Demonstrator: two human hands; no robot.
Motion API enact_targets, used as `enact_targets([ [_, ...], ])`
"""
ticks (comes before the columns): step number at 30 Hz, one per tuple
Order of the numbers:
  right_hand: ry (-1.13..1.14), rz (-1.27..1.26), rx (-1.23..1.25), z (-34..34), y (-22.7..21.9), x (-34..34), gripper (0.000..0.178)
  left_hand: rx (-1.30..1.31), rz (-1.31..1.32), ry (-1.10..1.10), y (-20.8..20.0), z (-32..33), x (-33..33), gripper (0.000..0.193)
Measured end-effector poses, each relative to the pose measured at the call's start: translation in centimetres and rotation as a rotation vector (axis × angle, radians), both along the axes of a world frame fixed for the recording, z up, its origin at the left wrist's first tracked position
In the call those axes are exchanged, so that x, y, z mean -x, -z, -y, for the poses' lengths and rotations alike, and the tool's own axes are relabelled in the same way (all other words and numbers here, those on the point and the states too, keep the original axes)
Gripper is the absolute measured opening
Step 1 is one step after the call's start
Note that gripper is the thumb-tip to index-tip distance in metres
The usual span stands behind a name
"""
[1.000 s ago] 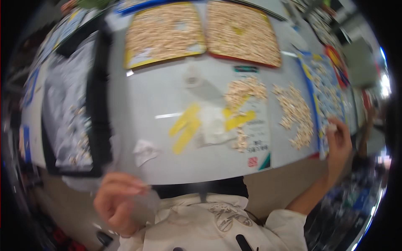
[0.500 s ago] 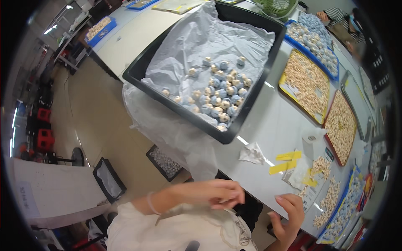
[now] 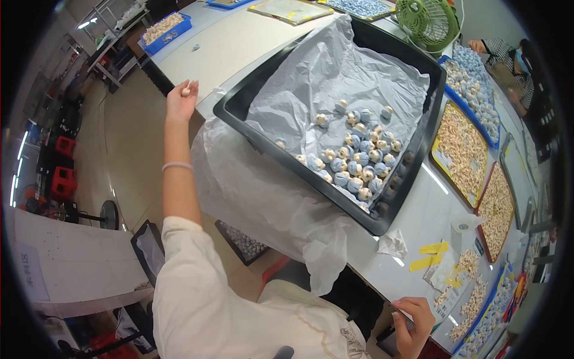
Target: The person glues small parts onto figurine heads at a factory workstation, applying glue from a bottle.
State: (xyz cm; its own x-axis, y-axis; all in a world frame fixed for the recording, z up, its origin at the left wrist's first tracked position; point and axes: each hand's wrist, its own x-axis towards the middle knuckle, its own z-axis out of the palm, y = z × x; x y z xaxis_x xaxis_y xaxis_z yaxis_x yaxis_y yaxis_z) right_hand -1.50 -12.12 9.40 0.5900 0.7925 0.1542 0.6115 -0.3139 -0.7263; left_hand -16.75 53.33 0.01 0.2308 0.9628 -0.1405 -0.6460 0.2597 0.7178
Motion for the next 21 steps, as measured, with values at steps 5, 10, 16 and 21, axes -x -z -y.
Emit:
enact_targets([
  [5,0.032,0.009,0.008,-1.3,-0.2,0.8,0.014,0.054,0.061,-0.067,0.4,-1.4,-2.1,0.022],
  [10,-0.03,-0.024,0.018,-2.6,0.5,0.7,0.014,-0.076,-0.004,0.038,1.0,-0.7,1.2,0.025],
  [16,-0.174,-0.026,0.07,-5.6,0.3,0.6,0.015,0.025,0.086,-0.098,-1.7,-0.3,-1.7,0.05],
  [21,-0.221,-0.027,0.056,-5.8,0.0,1.2,0.015,0.056,0.29,-0.01,-2.6,-4.8,-2.1,0.058],
])
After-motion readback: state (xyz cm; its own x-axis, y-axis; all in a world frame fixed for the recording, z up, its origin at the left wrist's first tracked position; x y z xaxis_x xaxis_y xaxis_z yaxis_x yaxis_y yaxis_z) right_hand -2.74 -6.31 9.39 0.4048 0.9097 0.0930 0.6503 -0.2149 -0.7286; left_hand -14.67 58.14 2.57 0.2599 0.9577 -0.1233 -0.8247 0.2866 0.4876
